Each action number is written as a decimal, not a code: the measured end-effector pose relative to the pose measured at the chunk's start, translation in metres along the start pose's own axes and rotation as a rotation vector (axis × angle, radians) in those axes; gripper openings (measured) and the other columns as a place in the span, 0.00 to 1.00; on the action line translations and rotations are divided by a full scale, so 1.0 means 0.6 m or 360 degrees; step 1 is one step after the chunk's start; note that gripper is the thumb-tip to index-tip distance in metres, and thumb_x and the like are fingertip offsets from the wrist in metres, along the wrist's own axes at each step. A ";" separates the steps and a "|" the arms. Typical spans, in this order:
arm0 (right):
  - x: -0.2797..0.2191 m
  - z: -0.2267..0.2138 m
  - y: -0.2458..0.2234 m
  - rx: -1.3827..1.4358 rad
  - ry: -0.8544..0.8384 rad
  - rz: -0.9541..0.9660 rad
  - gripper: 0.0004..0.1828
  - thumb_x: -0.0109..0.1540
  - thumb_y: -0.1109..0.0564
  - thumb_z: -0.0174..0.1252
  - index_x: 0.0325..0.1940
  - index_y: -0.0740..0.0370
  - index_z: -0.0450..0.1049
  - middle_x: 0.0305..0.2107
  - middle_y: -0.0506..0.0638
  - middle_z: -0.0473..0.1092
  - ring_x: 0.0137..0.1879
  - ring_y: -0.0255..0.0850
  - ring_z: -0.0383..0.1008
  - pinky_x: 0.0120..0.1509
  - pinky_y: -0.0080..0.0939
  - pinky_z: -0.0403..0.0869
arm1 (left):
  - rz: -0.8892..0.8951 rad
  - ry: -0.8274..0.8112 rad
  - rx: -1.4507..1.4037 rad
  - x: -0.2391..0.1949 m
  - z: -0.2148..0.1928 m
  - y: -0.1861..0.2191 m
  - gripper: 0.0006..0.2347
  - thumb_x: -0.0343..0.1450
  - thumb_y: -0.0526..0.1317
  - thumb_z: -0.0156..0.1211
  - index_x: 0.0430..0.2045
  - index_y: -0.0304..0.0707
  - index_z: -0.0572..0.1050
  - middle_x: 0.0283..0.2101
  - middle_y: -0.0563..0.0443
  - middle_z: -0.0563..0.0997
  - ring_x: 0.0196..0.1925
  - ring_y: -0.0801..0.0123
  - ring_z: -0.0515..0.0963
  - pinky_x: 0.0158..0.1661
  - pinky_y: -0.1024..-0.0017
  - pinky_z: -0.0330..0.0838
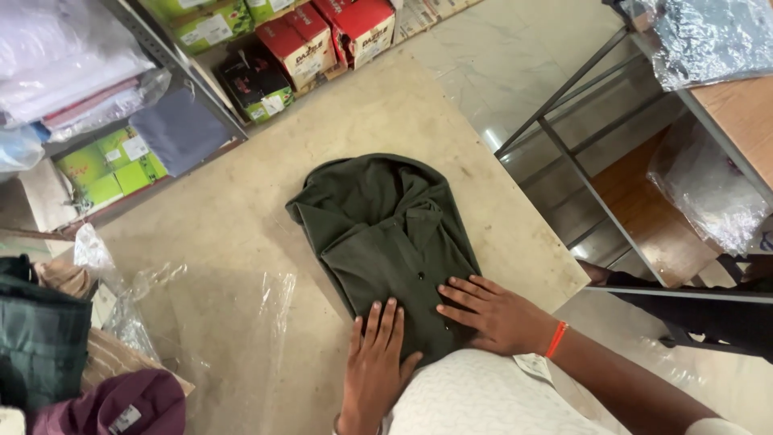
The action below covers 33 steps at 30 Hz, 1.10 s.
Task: The person folds a dark green shirt on a table, smoothing it flat and folding the sleeves and body into a neat rectangle, then wraps the folded shirt in a clear plastic bag. They then take an olive green shirt, unfold it, and spread it flat on the table to begin folding it.
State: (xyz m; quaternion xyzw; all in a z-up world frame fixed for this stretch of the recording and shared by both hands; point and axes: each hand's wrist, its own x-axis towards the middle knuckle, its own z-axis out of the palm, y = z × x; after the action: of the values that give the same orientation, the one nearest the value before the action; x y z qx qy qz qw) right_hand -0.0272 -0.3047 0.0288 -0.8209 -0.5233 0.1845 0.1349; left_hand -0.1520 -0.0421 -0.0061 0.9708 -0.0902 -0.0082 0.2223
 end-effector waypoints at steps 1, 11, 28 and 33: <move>-0.006 -0.002 0.002 -0.0044 -0.0055 0.0027 0.43 0.59 0.38 0.61 0.75 0.53 0.58 0.74 0.54 0.50 0.79 0.50 0.45 0.78 0.57 0.47 | 0.0040 -0.0109 -0.0045 -0.007 -0.006 -0.006 0.32 0.69 0.54 0.59 0.64 0.30 0.64 0.70 0.40 0.62 0.73 0.50 0.56 0.67 0.47 0.46; -0.062 0.049 0.007 -0.0260 0.0275 0.0032 0.26 0.62 0.56 0.55 0.66 0.57 0.70 0.67 0.48 0.65 0.74 0.42 0.60 0.76 0.49 0.57 | 0.0278 -0.0233 -0.0206 -0.080 0.016 -0.053 0.23 0.69 0.40 0.59 0.61 0.39 0.71 0.70 0.45 0.65 0.73 0.54 0.58 0.68 0.46 0.45; -0.076 0.027 -0.026 0.0118 0.0656 -0.0053 0.18 0.56 0.66 0.62 0.51 0.60 0.79 0.48 0.49 0.78 0.54 0.42 0.78 0.67 0.49 0.73 | -0.0038 0.0163 -0.0210 -0.113 0.013 -0.034 0.16 0.64 0.32 0.55 0.44 0.37 0.80 0.50 0.47 0.85 0.60 0.61 0.79 0.63 0.50 0.60; -0.082 -0.009 -0.044 0.0291 0.0846 -0.0204 0.18 0.54 0.67 0.64 0.48 0.62 0.79 0.43 0.50 0.79 0.49 0.45 0.81 0.59 0.49 0.78 | 0.0264 0.0629 -0.0214 -0.112 0.010 -0.048 0.14 0.59 0.38 0.54 0.34 0.38 0.83 0.37 0.49 0.87 0.45 0.64 0.87 0.52 0.53 0.74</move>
State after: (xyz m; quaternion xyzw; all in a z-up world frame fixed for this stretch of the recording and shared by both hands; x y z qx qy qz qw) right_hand -0.0650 -0.3386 0.0526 -0.7902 -0.5014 0.0003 0.3523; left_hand -0.2137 -0.0072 -0.0256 0.9257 -0.1236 0.1947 0.2997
